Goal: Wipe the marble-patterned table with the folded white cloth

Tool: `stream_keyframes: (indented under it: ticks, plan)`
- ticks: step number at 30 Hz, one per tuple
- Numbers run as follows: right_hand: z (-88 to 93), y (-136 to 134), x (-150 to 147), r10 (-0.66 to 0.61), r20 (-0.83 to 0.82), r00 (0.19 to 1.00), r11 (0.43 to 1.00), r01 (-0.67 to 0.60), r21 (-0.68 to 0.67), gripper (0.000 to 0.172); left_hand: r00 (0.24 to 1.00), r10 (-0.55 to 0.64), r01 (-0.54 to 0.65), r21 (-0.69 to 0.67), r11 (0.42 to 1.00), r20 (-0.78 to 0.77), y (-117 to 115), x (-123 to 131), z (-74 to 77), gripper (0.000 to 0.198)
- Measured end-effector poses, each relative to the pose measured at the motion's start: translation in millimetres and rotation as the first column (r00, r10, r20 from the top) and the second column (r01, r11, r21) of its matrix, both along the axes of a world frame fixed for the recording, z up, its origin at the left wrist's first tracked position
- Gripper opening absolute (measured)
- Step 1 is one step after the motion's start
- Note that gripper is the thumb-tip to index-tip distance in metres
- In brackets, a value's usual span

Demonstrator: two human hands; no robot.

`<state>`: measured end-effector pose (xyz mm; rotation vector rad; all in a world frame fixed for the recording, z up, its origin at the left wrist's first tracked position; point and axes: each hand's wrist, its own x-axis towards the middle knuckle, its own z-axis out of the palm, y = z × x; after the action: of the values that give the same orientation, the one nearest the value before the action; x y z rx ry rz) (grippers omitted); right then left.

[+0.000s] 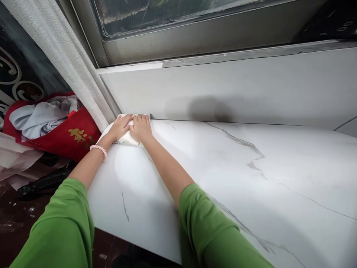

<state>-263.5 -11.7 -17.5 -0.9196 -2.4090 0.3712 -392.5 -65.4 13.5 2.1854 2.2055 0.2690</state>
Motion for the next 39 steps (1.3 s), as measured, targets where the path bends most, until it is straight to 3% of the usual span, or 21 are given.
stream_keyframes:
  ticks: [4, 8, 19, 22, 25, 28, 31, 39]
  plan:
    - [1.9, -11, 13, 0.028, 0.031, 0.999, 1.000, -0.028, 0.007, 0.048, 1.000, 0.018, -0.018, -0.006, 1.000, -0.002, -16, 12, -1.6, 0.050]
    - [5.3, -34, 41, 0.080, 0.082, 0.993, 0.997, -0.079, -0.016, 0.051, 0.998, 0.041, -0.040, 0.007, 0.999, -0.043, -45, 38, -5.7, 0.050]
    - [-5.4, -145, 151, 0.283, 0.030, 0.959, 0.959, -0.284, 0.021, 0.053, 0.993, 0.030, -0.020, 0.093, 0.995, -0.113, -195, 147, -16.4, 0.051]
    - [-5.9, -169, 174, 0.319, 0.032, 0.947, 0.947, -0.320, 0.035, 0.055, 0.992, 0.018, -0.002, 0.134, 0.991, -0.124, -222, 170, -17.1, 0.051]
    - [-5.1, -181, 185, 0.325, 0.037, 0.945, 0.945, -0.326, 0.035, 0.057, 0.992, 0.003, 0.015, 0.141, 0.990, -0.126, -234, 180, -16.9, 0.050]
    - [-3.5, -180, 182, 0.307, 0.065, 0.949, 0.950, -0.310, 0.040, 0.058, 0.993, -0.012, 0.026, 0.119, 0.993, -0.115, -229, 175, -16.2, 0.052]
    - [0.1, -162, 166, 0.235, 0.124, 0.964, 0.970, -0.241, 0.037, 0.059, 0.996, -0.037, 0.042, 0.061, 0.997, -0.080, -200, 156, -14.4, 0.053]
    - [6.4, -43, 100, 0.028, 0.165, 0.986, 0.999, -0.033, 0.032, 0.055, 0.996, -0.052, 0.053, -0.008, 0.999, 0.074, -47, 91, -3.2, 0.051]
